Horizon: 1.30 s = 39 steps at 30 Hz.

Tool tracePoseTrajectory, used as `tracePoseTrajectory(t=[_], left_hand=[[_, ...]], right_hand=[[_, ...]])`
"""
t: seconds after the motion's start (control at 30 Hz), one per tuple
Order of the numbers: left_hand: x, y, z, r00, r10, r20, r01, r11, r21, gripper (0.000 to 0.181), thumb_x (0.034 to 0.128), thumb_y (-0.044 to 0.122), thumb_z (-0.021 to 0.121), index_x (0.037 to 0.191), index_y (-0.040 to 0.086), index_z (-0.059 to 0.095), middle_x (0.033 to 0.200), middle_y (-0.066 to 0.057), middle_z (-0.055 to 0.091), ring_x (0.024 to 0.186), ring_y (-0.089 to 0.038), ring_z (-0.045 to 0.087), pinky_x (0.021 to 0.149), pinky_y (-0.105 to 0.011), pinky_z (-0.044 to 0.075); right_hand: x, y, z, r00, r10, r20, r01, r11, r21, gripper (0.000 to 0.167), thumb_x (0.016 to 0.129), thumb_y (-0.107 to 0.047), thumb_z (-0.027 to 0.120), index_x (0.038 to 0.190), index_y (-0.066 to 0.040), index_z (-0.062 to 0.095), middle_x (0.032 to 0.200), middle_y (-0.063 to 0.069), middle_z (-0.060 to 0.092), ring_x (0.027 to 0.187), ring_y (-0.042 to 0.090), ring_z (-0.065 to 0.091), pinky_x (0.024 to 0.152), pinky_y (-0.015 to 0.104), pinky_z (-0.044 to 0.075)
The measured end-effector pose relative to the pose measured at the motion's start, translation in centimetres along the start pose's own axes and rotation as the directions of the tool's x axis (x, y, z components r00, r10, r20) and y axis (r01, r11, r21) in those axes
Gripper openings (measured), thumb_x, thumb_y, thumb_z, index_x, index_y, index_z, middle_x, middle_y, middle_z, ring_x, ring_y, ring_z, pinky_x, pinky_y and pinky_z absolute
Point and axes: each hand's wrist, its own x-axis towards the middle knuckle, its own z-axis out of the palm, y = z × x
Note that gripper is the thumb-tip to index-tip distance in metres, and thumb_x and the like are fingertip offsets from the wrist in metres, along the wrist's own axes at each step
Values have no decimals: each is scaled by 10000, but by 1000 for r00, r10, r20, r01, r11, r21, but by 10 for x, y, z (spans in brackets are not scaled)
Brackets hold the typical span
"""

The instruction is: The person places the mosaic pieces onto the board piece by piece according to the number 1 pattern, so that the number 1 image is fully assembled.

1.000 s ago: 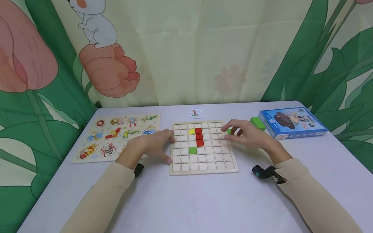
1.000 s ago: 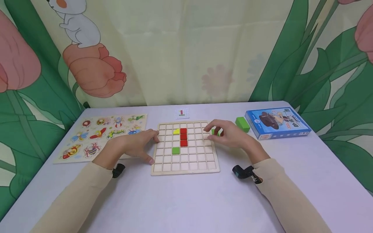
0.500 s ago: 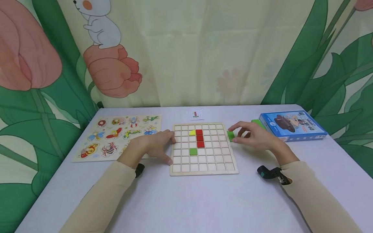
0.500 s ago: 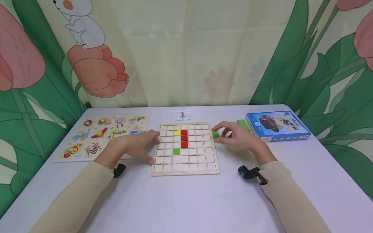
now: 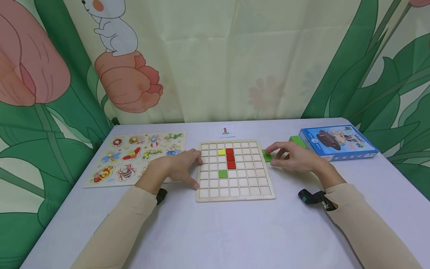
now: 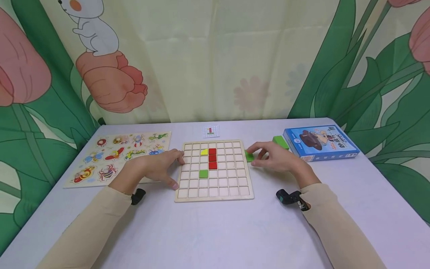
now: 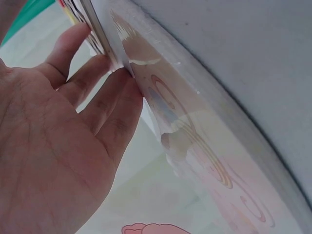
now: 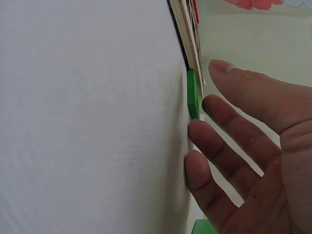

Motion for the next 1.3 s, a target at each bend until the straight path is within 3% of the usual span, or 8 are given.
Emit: tracePoseTrajectory(t=[0.37, 0.73, 1.0, 1.3], left_hand=[[0, -2, -2, 1000, 23, 1, -23, 999, 22, 732, 747, 424, 925, 1295, 177, 506, 1369, -2, 484, 1258, -193, 467, 1134, -403, 391], [0, -1, -2, 1000, 3, 9, -3, 1000, 15, 736, 747, 418, 927, 1305, 191, 506, 1356, 5, 488, 1249, -190, 467, 1131, -400, 393], [-5, -1, -4, 1000, 8, 15, -8, 1000, -8, 733, 754, 412, 923, 1302, 171, 500, 1361, -5, 477, 1260, -199, 459, 1129, -412, 387], [-1, -3, -2, 1000, 30, 8, -30, 1000, -4, 719, 752, 421, 923, 1281, 176, 503, 1347, -8, 483, 1247, -197, 463, 1121, -404, 389]], right_hand=[[-4, 0, 0, 1000, 25, 11, -25, 1000, -19, 380, 900, -166, 812, 1258, -139, 686, 1152, 18, 696, 976, 209, 619, 826, 292, 543], [-6, -1, 3, 998, 56, 17, -54, 994, -95, 316, 928, -127, 774, 1236, -146, 708, 1094, -8, 687, 966, 197, 594, 833, 294, 531], [-9, -6, 0, 999, 22, 34, -20, 998, -52, 301, 978, -130, 713, 1278, -145, 687, 1220, 16, 697, 1017, 172, 634, 894, 331, 546], [-14, -15, -1, 1000, 0, 30, 0, 1000, 3, 293, 990, -121, 692, 1281, -151, 688, 1229, 17, 692, 1024, 195, 637, 875, 315, 540]])
